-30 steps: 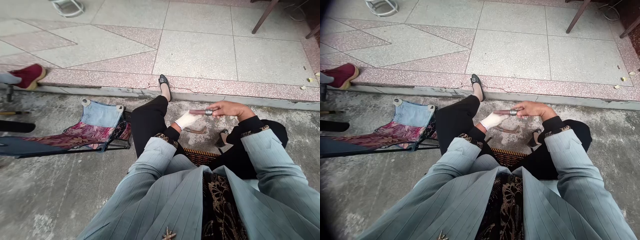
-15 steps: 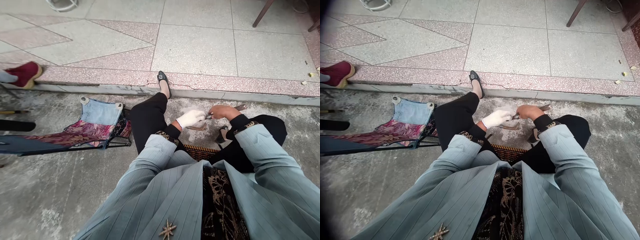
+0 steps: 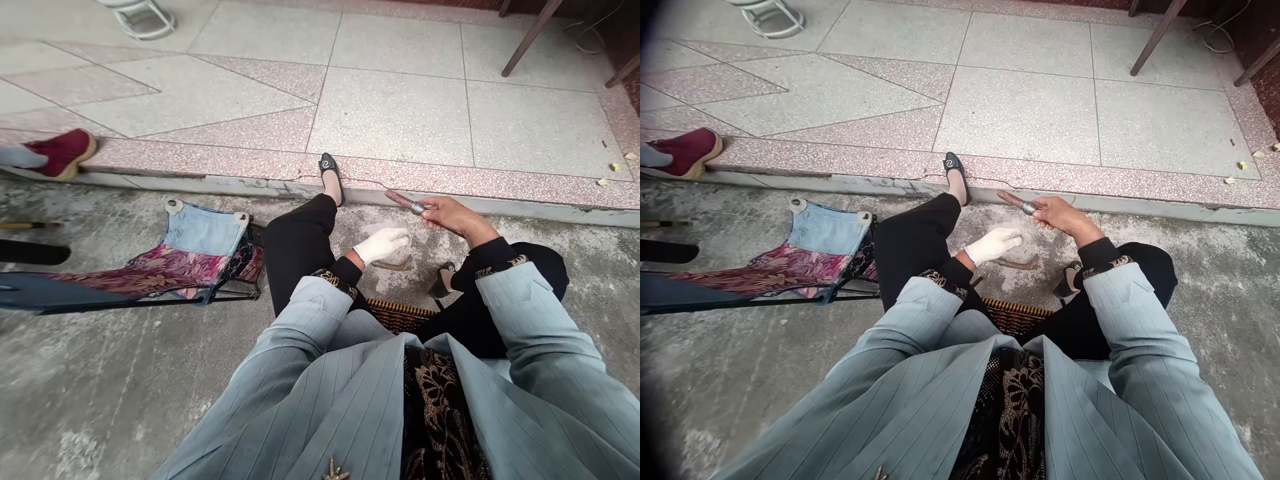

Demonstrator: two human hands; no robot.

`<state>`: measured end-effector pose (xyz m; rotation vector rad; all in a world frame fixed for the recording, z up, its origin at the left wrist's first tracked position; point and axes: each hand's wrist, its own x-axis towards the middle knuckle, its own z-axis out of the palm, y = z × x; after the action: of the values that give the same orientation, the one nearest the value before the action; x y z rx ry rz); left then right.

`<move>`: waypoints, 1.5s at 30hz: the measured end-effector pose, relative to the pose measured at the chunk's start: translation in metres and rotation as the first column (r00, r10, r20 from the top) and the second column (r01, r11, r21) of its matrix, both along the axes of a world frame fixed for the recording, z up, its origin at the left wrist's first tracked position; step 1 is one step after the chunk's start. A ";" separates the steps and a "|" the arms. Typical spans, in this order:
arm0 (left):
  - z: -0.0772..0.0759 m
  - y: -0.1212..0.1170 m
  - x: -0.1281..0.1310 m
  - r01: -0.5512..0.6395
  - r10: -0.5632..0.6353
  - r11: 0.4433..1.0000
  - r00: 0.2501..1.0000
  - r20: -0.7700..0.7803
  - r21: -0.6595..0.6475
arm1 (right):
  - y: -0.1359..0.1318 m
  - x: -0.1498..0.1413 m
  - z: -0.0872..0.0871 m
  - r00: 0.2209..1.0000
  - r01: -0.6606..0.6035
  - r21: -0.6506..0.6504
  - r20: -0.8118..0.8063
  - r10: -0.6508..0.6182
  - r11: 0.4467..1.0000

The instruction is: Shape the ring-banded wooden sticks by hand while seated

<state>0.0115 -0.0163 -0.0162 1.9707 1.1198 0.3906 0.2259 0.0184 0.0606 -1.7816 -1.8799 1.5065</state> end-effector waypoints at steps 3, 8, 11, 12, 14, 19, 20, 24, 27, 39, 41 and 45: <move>-0.004 -0.002 0.002 0.195 -0.195 0.981 0.980 -0.049 0.000 | 0.003 -0.008 -0.011 0.923 -0.093 0.102 0.382 0.047 0.990; 0.003 0.004 -0.007 0.203 -0.199 0.979 0.974 -0.112 0.032 | -0.005 -0.016 -0.011 0.671 -0.454 -0.113 0.609 0.423 0.884; 0.011 0.011 -0.016 0.122 -0.119 0.992 0.990 -0.076 0.043 | -0.010 -0.012 -0.001 0.667 -0.607 -0.208 0.391 0.634 0.767; 0.012 0.013 -0.018 0.104 -0.103 0.994 0.994 -0.041 0.044 | -0.010 -0.009 0.003 0.684 -0.640 -0.208 0.282 0.672 0.739; 0.009 0.017 -0.021 0.052 -0.053 0.998 0.998 0.045 0.033 | -0.010 -0.001 0.012 0.744 -0.640 -0.132 0.139 0.653 0.757; -0.012 0.019 -0.018 0.134 -0.103 0.988 0.943 0.317 -0.077 | -0.011 0.013 0.029 0.870 -0.493 -0.036 -0.042 0.492 0.869; -0.016 0.018 -0.016 0.168 -0.119 0.980 0.924 0.363 -0.106 | -0.011 0.015 0.031 0.873 -0.484 -0.046 -0.093 0.478 0.874; -0.021 0.005 -0.005 0.111 -0.024 0.958 0.951 0.310 -0.266 | -0.012 0.019 0.030 0.889 -0.435 -0.061 -0.188 0.417 0.899; -0.019 -0.002 0.002 0.134 -0.092 0.964 0.978 0.185 -0.231 | -0.009 0.014 0.024 0.956 -0.290 -0.045 -0.061 0.287 0.956; 0.016 0.007 -0.017 0.304 -0.296 0.950 0.949 -0.113 0.069 | -0.026 -0.020 0.006 0.637 -0.659 -0.298 0.268 0.723 0.691; 0.020 0.012 -0.023 0.261 -0.260 0.965 0.965 0.017 -0.008 | -0.026 -0.010 0.016 0.693 -0.701 -0.229 0.009 0.721 0.676; 0.019 0.010 -0.024 0.137 -0.105 0.978 0.975 0.195 -0.158 | -0.022 0.006 0.028 0.880 -0.416 -0.001 -0.252 0.403 0.909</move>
<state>-0.0123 -0.0064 0.0031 1.8016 0.8797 0.3919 0.2317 -0.0031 0.0885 -1.1819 -2.1913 1.8307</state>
